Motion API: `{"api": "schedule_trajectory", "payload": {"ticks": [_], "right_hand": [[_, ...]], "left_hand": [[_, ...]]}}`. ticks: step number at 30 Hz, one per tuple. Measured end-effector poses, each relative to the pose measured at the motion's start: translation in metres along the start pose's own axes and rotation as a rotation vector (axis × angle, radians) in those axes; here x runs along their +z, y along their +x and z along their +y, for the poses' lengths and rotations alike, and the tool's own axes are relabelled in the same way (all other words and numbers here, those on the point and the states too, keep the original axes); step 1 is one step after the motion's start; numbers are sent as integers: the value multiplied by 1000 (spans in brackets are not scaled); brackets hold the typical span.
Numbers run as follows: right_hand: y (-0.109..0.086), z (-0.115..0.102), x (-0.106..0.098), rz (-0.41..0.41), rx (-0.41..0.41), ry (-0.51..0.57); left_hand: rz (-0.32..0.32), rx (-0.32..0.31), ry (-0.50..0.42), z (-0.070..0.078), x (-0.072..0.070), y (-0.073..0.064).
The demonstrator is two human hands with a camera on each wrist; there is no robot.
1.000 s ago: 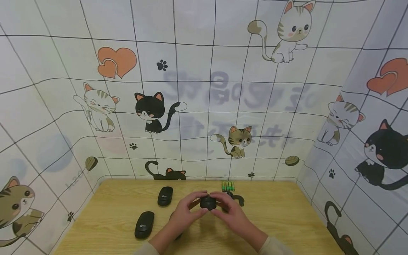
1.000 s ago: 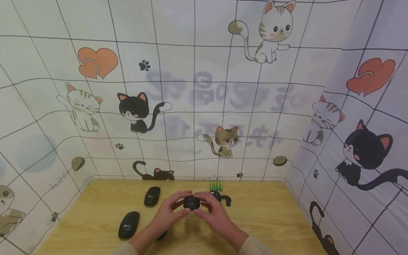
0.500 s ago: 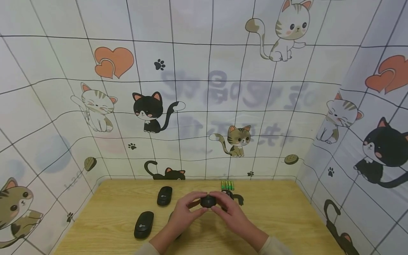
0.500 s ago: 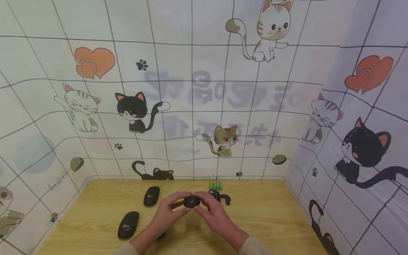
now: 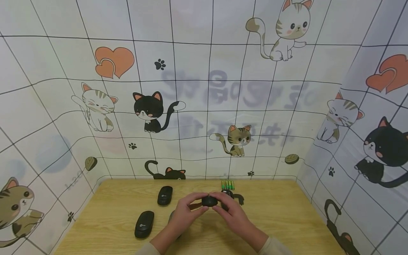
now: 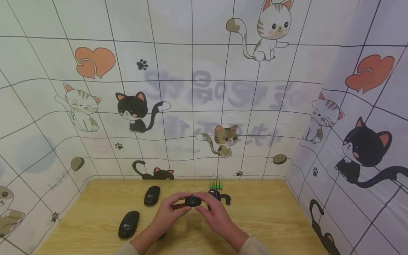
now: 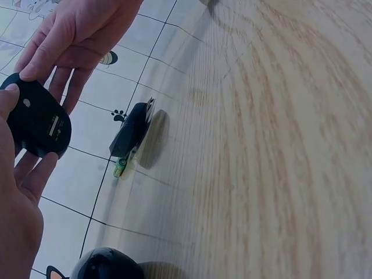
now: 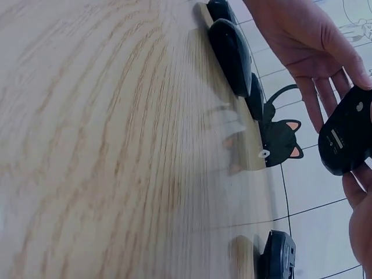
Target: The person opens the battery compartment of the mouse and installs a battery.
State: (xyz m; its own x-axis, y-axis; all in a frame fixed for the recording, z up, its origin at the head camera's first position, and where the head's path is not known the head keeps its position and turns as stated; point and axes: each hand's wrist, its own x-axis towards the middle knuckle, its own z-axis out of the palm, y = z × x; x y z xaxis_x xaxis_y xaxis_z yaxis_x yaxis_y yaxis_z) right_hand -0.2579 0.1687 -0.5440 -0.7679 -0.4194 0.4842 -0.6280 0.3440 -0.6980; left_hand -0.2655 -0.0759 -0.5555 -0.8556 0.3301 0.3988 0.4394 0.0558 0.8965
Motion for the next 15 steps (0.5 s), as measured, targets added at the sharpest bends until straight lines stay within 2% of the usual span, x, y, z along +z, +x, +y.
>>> {"api": "schedule_trajectory", "payload": {"ticks": [8, 15], "right_hand": [[-2, 3, 0, 10, 9, -17], [-2, 2, 1, 0, 49, 86]], "left_hand": [[-12, 26, 38, 3, 1, 2], [-14, 38, 138, 2, 0, 2]]}}
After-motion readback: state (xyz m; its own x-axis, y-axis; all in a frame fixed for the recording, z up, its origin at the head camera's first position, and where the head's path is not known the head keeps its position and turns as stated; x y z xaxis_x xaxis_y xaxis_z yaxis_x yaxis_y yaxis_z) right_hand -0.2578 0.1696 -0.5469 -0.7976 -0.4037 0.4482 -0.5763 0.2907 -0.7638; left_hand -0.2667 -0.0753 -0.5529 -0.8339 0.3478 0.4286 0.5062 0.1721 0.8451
